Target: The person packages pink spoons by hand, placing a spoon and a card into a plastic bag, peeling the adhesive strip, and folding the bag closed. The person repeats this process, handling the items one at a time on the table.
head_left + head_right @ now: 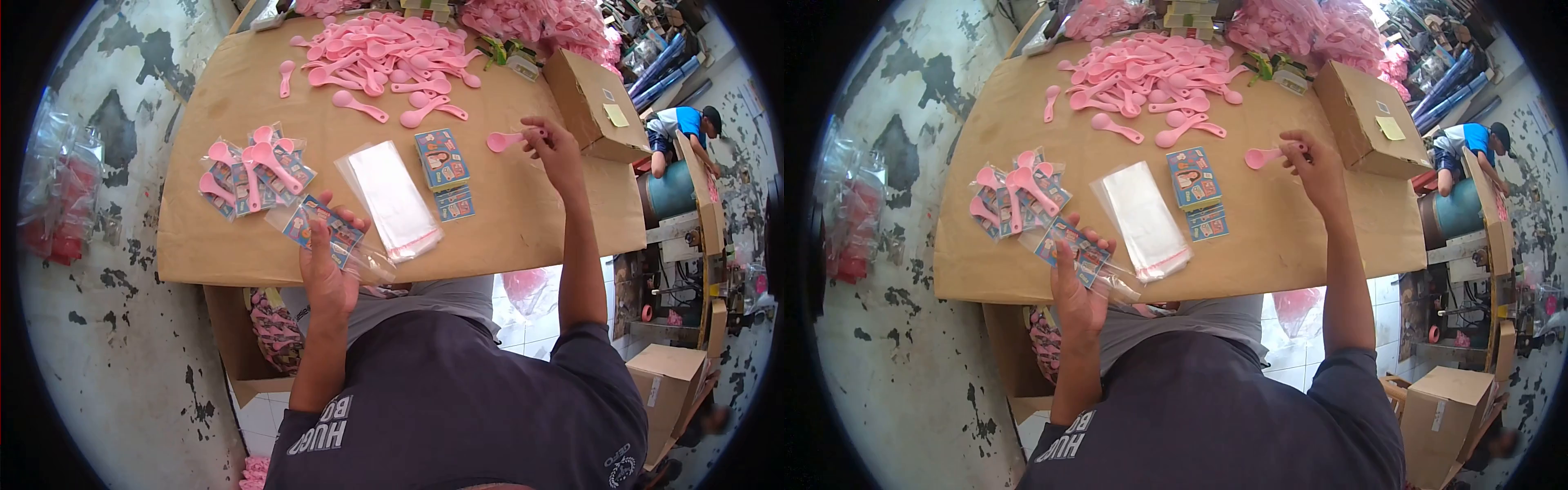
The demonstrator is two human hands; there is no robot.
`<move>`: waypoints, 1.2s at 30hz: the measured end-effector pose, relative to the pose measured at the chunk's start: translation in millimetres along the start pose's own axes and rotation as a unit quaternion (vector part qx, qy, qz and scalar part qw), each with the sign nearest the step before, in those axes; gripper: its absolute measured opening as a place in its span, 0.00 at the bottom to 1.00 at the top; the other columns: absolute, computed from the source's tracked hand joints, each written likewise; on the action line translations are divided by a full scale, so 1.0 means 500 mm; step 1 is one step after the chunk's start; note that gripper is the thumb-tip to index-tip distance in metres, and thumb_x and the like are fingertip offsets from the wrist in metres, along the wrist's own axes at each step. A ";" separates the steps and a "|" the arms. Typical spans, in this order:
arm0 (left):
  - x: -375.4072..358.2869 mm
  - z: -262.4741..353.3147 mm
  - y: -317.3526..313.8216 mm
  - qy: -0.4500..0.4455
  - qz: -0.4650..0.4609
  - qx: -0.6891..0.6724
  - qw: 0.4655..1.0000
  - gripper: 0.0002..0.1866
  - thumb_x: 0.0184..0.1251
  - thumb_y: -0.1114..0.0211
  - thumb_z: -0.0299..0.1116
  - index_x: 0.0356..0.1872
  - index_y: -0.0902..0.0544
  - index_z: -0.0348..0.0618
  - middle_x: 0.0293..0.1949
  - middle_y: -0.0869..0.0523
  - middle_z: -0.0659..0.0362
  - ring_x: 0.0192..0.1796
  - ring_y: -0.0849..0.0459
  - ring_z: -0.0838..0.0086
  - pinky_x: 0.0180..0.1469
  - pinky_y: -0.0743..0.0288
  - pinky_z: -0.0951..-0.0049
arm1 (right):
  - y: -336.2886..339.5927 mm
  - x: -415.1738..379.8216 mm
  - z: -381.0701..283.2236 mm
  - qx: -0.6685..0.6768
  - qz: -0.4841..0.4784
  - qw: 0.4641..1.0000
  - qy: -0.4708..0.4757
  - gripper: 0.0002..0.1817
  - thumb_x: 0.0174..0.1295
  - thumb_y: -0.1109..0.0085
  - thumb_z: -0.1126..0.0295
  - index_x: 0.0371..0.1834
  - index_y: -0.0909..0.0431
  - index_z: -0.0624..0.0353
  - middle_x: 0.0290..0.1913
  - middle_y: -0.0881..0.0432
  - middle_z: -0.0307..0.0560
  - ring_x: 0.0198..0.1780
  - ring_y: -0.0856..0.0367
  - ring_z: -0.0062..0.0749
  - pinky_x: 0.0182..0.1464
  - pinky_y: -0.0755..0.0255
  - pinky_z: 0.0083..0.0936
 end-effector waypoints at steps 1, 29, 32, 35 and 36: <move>0.004 0.000 0.001 -0.006 0.000 0.001 1.000 0.31 0.80 0.39 0.49 0.72 0.33 0.39 0.47 0.19 0.57 0.51 0.18 0.71 0.66 0.23 0.57 | 0.006 -0.008 0.005 -0.001 0.001 1.000 -0.002 0.13 0.73 0.38 0.70 0.59 0.17 0.59 0.38 0.14 0.38 0.37 0.16 0.18 0.36 0.25 0.18; 0.030 -0.008 -0.082 -0.117 -0.036 -0.063 0.991 0.35 0.77 0.40 0.57 0.72 0.36 0.41 0.47 0.20 0.57 0.52 0.17 0.70 0.70 0.24 0.51 | -0.237 -0.298 -0.246 0.473 -0.172 0.854 -0.132 0.08 0.71 0.36 0.78 0.50 0.22 0.66 0.41 0.13 0.46 0.42 0.15 0.23 0.44 0.21 0.20; 0.016 -0.018 -0.080 -0.033 -0.051 -0.134 0.989 0.34 0.80 0.44 0.56 0.73 0.36 0.42 0.47 0.20 0.58 0.52 0.17 0.71 0.70 0.24 0.52 | -0.246 -0.303 -0.241 0.472 -0.210 0.851 -0.092 0.11 0.72 0.37 0.78 0.53 0.25 0.67 0.44 0.14 0.47 0.52 0.13 0.27 0.51 0.18 0.24; 0.000 -0.025 -0.088 0.016 -0.057 -0.124 0.991 0.33 0.81 0.45 0.55 0.73 0.36 0.42 0.47 0.20 0.58 0.52 0.17 0.71 0.70 0.24 0.51 | -0.262 -0.306 -0.237 0.433 -0.182 0.879 -0.077 0.14 0.70 0.36 0.78 0.53 0.29 0.63 0.44 0.18 0.42 0.48 0.14 0.23 0.48 0.18 0.22; -0.008 -0.028 -0.094 0.039 -0.063 -0.144 0.987 0.31 0.83 0.46 0.53 0.73 0.36 0.41 0.48 0.21 0.57 0.52 0.17 0.71 0.67 0.20 0.55 | -0.273 -0.305 -0.224 0.414 -0.162 0.894 -0.055 0.15 0.68 0.34 0.78 0.52 0.30 0.61 0.44 0.20 0.40 0.47 0.17 0.20 0.46 0.20 0.21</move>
Point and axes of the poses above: each hand's wrist, its own x-axis towards the middle knuckle, its own y-axis out of the back of the hand, z = x × y, the point moved 1 cm from there along x, towards the middle knuckle
